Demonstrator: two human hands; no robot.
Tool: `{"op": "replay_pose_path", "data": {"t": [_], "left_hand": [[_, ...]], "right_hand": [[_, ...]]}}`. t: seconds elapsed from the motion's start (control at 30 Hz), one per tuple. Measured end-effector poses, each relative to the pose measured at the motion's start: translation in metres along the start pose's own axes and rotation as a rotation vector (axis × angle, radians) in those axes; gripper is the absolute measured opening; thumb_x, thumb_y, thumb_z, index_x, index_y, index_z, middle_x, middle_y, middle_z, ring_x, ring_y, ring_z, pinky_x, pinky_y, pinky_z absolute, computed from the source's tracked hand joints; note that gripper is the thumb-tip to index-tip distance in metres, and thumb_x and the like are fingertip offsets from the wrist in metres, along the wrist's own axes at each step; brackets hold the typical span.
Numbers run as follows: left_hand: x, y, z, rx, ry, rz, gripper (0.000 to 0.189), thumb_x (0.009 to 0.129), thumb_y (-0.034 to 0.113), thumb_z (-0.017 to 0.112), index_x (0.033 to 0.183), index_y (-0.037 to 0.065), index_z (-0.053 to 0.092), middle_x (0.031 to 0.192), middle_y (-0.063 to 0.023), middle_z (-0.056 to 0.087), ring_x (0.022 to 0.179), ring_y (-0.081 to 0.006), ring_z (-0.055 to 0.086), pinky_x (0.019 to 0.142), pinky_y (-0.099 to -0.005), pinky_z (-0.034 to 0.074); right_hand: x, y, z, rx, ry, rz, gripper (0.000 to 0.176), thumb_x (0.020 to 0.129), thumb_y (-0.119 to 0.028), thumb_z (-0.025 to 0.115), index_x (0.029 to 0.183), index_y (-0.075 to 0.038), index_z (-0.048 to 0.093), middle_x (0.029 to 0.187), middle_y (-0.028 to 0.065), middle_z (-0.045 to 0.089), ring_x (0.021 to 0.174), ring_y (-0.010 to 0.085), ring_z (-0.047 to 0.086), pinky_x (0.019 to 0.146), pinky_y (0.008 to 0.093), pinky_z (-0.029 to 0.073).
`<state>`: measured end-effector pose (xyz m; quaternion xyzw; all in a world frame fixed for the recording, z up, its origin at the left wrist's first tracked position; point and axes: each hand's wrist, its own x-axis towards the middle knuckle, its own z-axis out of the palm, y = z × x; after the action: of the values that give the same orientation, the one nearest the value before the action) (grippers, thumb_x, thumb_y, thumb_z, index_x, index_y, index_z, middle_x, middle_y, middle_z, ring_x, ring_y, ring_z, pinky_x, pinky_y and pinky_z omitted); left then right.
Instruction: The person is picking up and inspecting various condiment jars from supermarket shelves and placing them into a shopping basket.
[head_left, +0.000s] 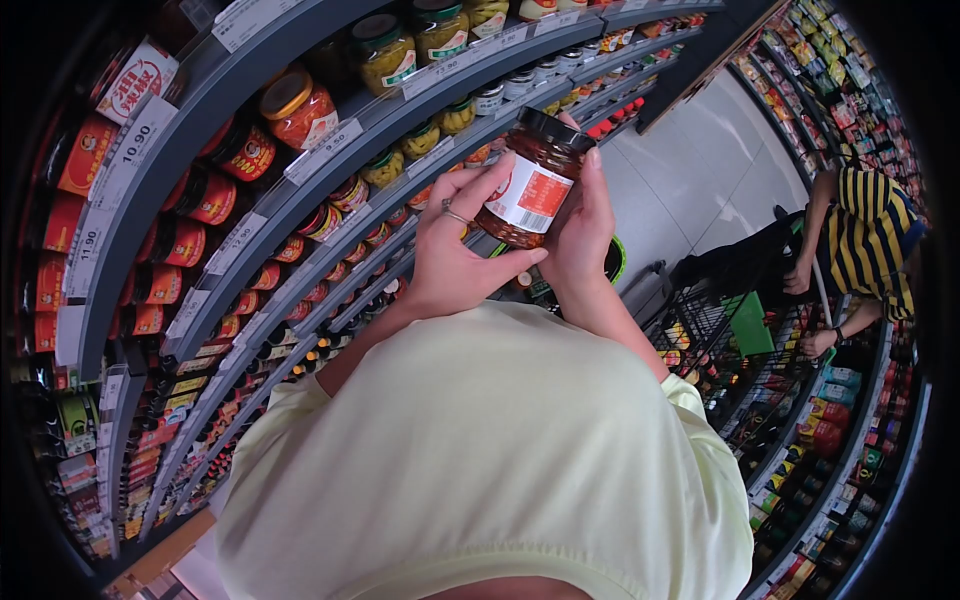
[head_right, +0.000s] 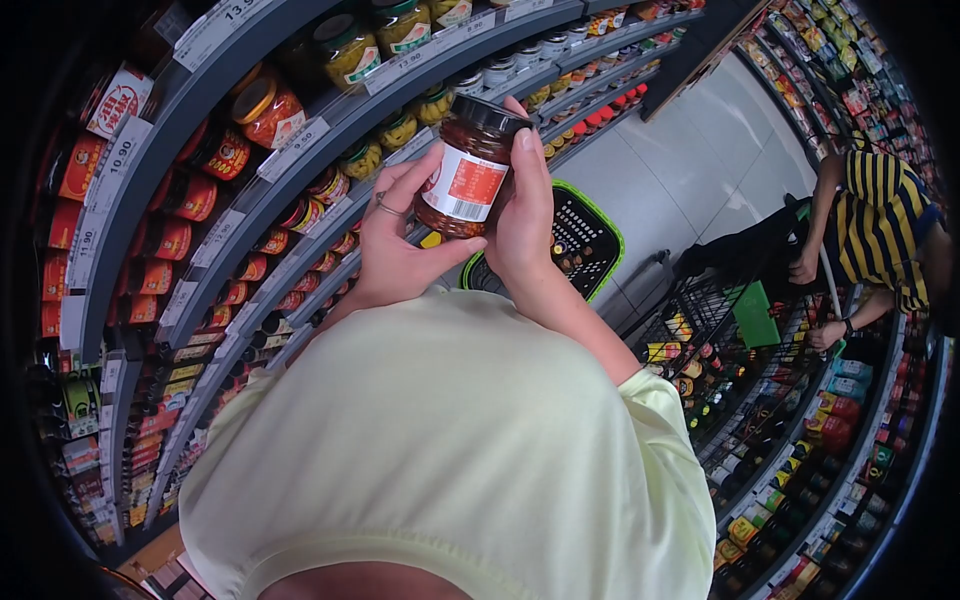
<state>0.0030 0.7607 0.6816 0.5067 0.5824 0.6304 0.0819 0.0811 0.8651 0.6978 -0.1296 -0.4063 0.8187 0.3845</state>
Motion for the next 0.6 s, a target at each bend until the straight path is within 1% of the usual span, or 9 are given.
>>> {"op": "replay_pose_path", "data": {"t": [0.07, 0.1, 0.17, 0.27, 0.37, 0.43, 0.47, 0.53, 0.6], "left_hand": [[0.001, 0.003, -0.002, 0.054, -0.010, 0.019, 0.088, 0.056, 0.006, 0.085, 0.135, 0.011, 0.048, 0.117, -0.0098, 0.049, 0.107, -0.0225, 0.054, 0.089, -0.0323, 0.049], [0.001, 0.005, -0.003, 0.069, -0.032, 0.006, 0.088, 0.057, 0.006, 0.086, 0.136, 0.009, 0.046, 0.118, -0.0101, 0.049, 0.110, -0.0221, 0.051, 0.094, -0.0327, 0.045], [0.001, 0.007, -0.003, 0.084, -0.057, -0.007, 0.089, 0.058, 0.006, 0.086, 0.137, 0.007, 0.044, 0.120, -0.0105, 0.048, 0.113, -0.0216, 0.049, 0.098, -0.0332, 0.040], [0.003, 0.009, -0.004, 0.117, -0.054, -0.007, 0.088, 0.057, 0.008, 0.086, 0.135, 0.007, 0.046, 0.120, -0.0110, 0.048, 0.113, -0.0222, 0.049, 0.098, -0.0338, 0.040], [0.006, 0.009, -0.005, 0.162, -0.068, 0.041, 0.088, 0.057, 0.005, 0.084, 0.136, 0.011, 0.045, 0.118, -0.0110, 0.048, 0.108, -0.0230, 0.053, 0.088, -0.0337, 0.049], [0.005, 0.002, -0.006, -0.122, -0.093, -0.051, 0.080, 0.072, 0.009, 0.075, 0.141, 0.006, 0.035, 0.123, -0.0121, 0.046, 0.109, -0.0212, 0.051, 0.090, -0.0345, 0.047], [0.004, -0.002, -0.006, -0.122, -0.093, -0.051, 0.080, 0.072, 0.009, 0.075, 0.141, 0.006, 0.035, 0.123, -0.0121, 0.046, 0.109, -0.0212, 0.051, 0.090, -0.0345, 0.047], [0.004, -0.008, -0.005, -0.426, -0.076, -0.234, 0.067, 0.087, 0.013, 0.060, 0.143, 0.002, 0.025, 0.132, -0.0139, 0.042, 0.114, -0.0207, 0.049, 0.095, -0.0354, 0.044], [0.004, 0.000, -0.002, -0.485, -0.074, -0.282, 0.063, 0.090, 0.013, 0.055, 0.143, 0.001, 0.024, 0.135, -0.0145, 0.040, 0.117, -0.0212, 0.047, 0.097, -0.0356, 0.041]], "right_hand": [[0.001, 0.004, -0.003, -0.040, -0.011, -0.037, 0.054, 0.099, -0.038, 0.031, 0.141, -0.005, 0.026, 0.117, 0.0198, 0.055, 0.106, 0.0273, 0.059, 0.089, 0.0403, 0.050], [0.000, 0.003, -0.002, -0.040, -0.011, -0.037, 0.054, 0.099, -0.038, 0.031, 0.141, -0.005, 0.026, 0.117, 0.0198, 0.055, 0.106, 0.0273, 0.059, 0.089, 0.0403, 0.050], [-0.001, 0.001, 0.002, -0.041, 0.009, -0.054, 0.055, 0.095, -0.027, 0.051, 0.138, -0.002, 0.028, 0.119, 0.0142, 0.052, 0.106, 0.0188, 0.056, 0.089, 0.0308, 0.048], [0.000, 0.002, 0.001, -0.048, 0.022, -0.067, 0.055, 0.094, -0.023, 0.053, 0.138, -0.002, 0.029, 0.118, 0.0140, 0.053, 0.104, 0.0183, 0.057, 0.087, 0.0308, 0.049], [0.002, 0.001, -0.006, 0.012, -0.030, -0.038, 0.055, 0.094, -0.025, 0.051, 0.139, -0.001, 0.028, 0.117, 0.0153, 0.054, 0.102, 0.0203, 0.058, 0.086, 0.0328, 0.050], [0.001, -0.003, -0.003, 0.042, -0.024, -0.047, 0.056, 0.094, -0.026, 0.051, 0.139, -0.001, 0.028, 0.117, 0.0163, 0.054, 0.101, 0.0214, 0.059, 0.086, 0.0340, 0.050], [-0.001, -0.004, -0.002, 0.072, -0.015, -0.054, 0.057, 0.094, -0.028, 0.051, 0.139, -0.001, 0.027, 0.118, 0.0173, 0.054, 0.101, 0.0225, 0.060, 0.087, 0.0352, 0.051], [0.000, -0.001, -0.002, 0.017, -0.023, -0.069, 0.057, 0.095, -0.032, 0.045, 0.140, -0.002, 0.027, 0.121, 0.0195, 0.053, 0.106, 0.0263, 0.058, 0.089, 0.0387, 0.050], [-0.002, -0.001, -0.002, -0.040, -0.054, -0.085, 0.058, 0.095, -0.037, 0.040, 0.141, -0.004, 0.026, 0.127, 0.0221, 0.050, 0.114, 0.0318, 0.054, 0.094, 0.0432, 0.047]]}}
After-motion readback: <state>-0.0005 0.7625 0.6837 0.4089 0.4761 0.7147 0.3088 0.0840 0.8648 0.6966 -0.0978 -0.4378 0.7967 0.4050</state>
